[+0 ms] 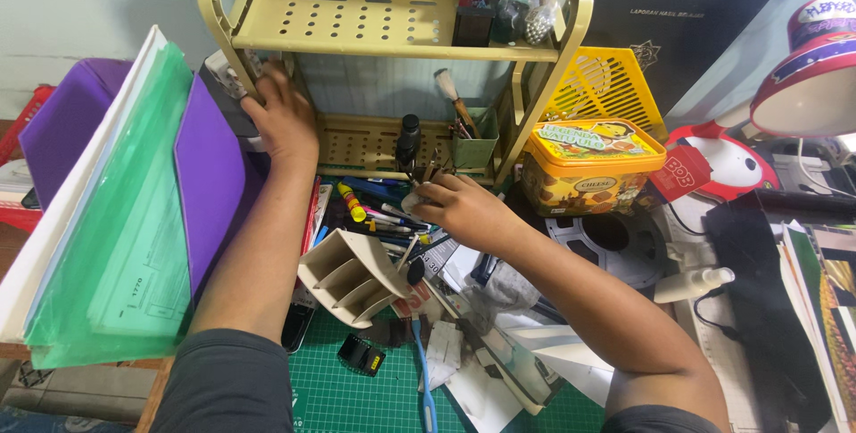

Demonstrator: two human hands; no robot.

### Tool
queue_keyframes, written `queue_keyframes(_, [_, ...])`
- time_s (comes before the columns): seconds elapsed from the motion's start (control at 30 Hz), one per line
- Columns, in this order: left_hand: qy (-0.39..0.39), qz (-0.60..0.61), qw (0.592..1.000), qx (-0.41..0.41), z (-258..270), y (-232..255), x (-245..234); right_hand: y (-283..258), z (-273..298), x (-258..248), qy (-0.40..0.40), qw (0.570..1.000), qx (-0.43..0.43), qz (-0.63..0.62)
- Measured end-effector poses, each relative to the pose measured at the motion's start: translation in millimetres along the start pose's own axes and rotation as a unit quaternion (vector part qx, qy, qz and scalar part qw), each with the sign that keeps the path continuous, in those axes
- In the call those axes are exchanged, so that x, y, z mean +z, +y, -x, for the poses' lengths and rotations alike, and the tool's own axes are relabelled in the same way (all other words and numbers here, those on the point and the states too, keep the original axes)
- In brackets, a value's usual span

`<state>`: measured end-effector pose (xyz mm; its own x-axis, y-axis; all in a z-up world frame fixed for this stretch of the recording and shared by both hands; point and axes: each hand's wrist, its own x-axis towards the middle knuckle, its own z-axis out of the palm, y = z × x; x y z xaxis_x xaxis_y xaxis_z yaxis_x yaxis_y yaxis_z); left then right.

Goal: The person organizes items on a desk and a two-tier wooden shelf, moving color pencils, stationery, and a plastic stencil while rearranging other objects on the desk surface.

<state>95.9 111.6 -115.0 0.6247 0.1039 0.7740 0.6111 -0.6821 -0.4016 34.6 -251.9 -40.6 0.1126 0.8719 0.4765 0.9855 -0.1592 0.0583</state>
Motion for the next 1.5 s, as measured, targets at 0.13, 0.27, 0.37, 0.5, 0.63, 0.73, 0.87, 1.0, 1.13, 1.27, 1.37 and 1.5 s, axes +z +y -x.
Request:
queue_keyframes(0.13, [0.034, -0.012, 0.999, -0.011, -1.9, -5.0, -12.3, -1.2, 0.4, 0.0, -0.005, 1.0, 0.006, -0.009])
queue_keyframes(0.27, [0.056, 0.003, 0.998, 0.004, -3.6, -13.3, -28.0, -5.0, -2.0, 0.0, -0.002, 1.0, 0.003, -0.011])
queue_keyframes(0.37, [0.058, 0.019, 0.998, 0.011, -6.2, -18.4, -36.9, -6.9, -1.2, 0.4, 0.001, 1.0, -0.003, -0.008])
queue_keyframes(0.5, [0.066, 0.007, 0.998, 0.018, -9.3, -15.6, -41.2, -5.1, -1.7, 1.4, -0.001, 1.0, 0.003, -0.015])
queue_keyframes(0.63, [0.047, -0.007, 0.999, 0.001, -11.7, -11.7, -40.0, -5.5, -3.2, 2.2, 0.006, 1.0, 0.002, -0.021])
queue_keyframes(0.73, [0.064, 0.004, 0.998, 0.011, -10.8, -14.5, -37.9, -3.5, -4.6, 1.0, 0.01, 1.0, 0.016, -0.016])
queue_keyframes(0.87, [0.062, 0.008, 0.998, 0.022, -7.7, -16.4, -31.3, -1.7, -3.6, -0.1, 0.007, 1.0, 0.024, -0.017])
queue_keyframes(1.0, [0.056, 0.019, 0.998, 0.022, -9.6, -17.7, -29.8, -4.4, -0.4, -1.5, 0.016, 1.0, 0.011, -0.018])
queue_keyframes(1.13, [0.023, 0.048, 0.999, 0.004, -0.1, -16.8, -47.8, -3.2, 0.3, -4.3, 0.005, 1.0, 0.011, -0.025])
queue_keyframes(1.27, [0.015, 0.073, 0.997, 0.011, 5.1, -16.5, -62.1, -2.4, 1.1, -8.9, 0.0, 1.0, 0.014, -0.016])
queue_keyframes(1.37, [-0.005, 0.085, 0.996, 0.02, 8.2, -18.3, -63.5, -3.0, 1.2, -9.3, 0.0, 1.0, 0.015, -0.027])
queue_keyframes(1.5, [-0.015, 0.133, 0.99, 0.034, 11.3, -21.3, -64.0, -2.9, 2.1, -5.9, 0.012, 1.0, 0.015, -0.019])
